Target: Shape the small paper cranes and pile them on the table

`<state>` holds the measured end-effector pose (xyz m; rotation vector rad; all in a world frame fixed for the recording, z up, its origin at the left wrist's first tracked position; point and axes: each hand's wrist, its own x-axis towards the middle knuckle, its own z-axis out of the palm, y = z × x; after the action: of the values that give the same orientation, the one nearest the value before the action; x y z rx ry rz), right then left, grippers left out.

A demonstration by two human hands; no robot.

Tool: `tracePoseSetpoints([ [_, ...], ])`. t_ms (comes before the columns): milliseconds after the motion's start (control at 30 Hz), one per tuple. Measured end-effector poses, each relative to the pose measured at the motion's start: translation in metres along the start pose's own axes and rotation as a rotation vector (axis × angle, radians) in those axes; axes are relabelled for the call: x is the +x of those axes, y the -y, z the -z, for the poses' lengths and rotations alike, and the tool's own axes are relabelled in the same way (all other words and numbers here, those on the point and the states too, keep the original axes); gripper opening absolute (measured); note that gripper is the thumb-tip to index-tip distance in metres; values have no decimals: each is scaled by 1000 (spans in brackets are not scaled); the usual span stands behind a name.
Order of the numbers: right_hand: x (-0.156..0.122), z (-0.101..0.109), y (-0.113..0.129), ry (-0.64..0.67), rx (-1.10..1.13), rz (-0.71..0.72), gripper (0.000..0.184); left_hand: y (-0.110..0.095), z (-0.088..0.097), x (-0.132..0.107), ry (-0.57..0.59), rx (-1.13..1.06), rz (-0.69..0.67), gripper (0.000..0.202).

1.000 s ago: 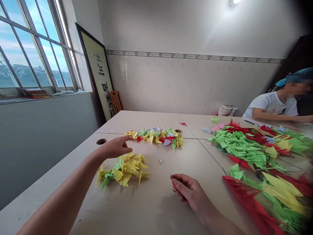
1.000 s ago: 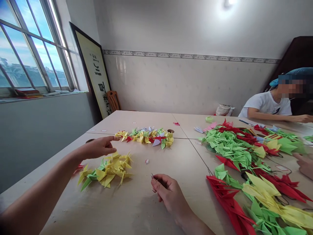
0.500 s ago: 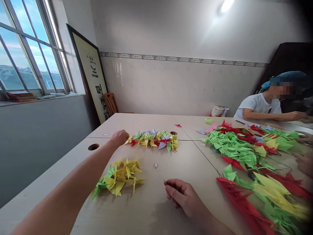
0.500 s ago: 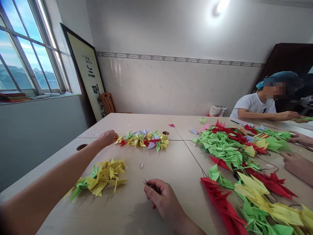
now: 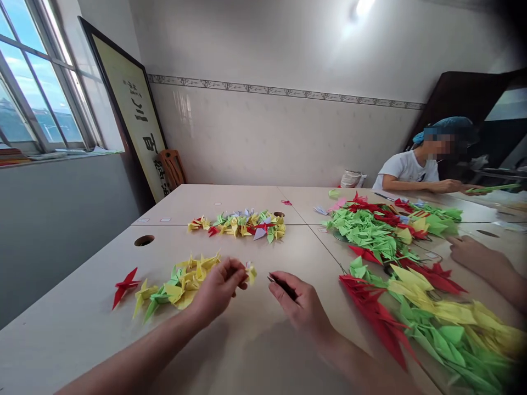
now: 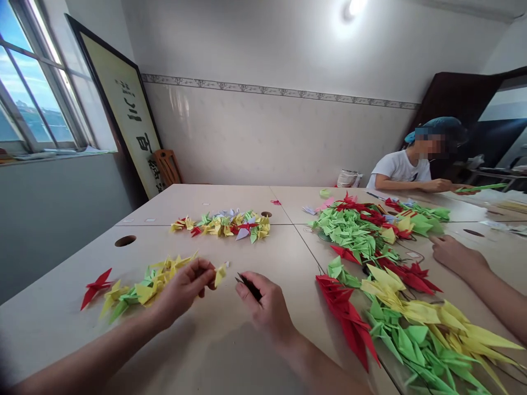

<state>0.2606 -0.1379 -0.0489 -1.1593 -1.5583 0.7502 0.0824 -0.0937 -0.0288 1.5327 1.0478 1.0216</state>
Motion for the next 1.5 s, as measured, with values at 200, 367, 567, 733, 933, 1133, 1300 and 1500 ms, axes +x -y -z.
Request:
tracePoseSetpoints([
  [200, -1, 1, 5, 66, -216, 162, 21, 5, -4, -11, 66, -50, -12, 18],
  [367, -2, -3, -5, 85, -297, 230, 22, 7, -1, -9, 126, -48, -19, 20],
  [567, -4, -4, -8, 89, -333, 238, 23, 13, 0, -10, 168, -3, -31, 21],
  [733, -4, -4, -4, 92, -333, 204, 23, 12, 1, -9, 162, 7, -33, 21],
  [933, -3, -2, -4, 71, -133, 92, 23, 2, -5, -14, 136, -122, 90, 24],
  [1133, -5, -8, -4, 144, 169, -87, 24, 2, -13, -24, 152, -496, 364, 29],
  [1300, -4, -11, 2, 184, 302, -265, 18, 4, -15, -28, 225, -434, 362, 25],
  [1500, -4, -9, 7, 174, 564, -609, 18, 6, -11, -24, 185, -101, -71, 23],
])
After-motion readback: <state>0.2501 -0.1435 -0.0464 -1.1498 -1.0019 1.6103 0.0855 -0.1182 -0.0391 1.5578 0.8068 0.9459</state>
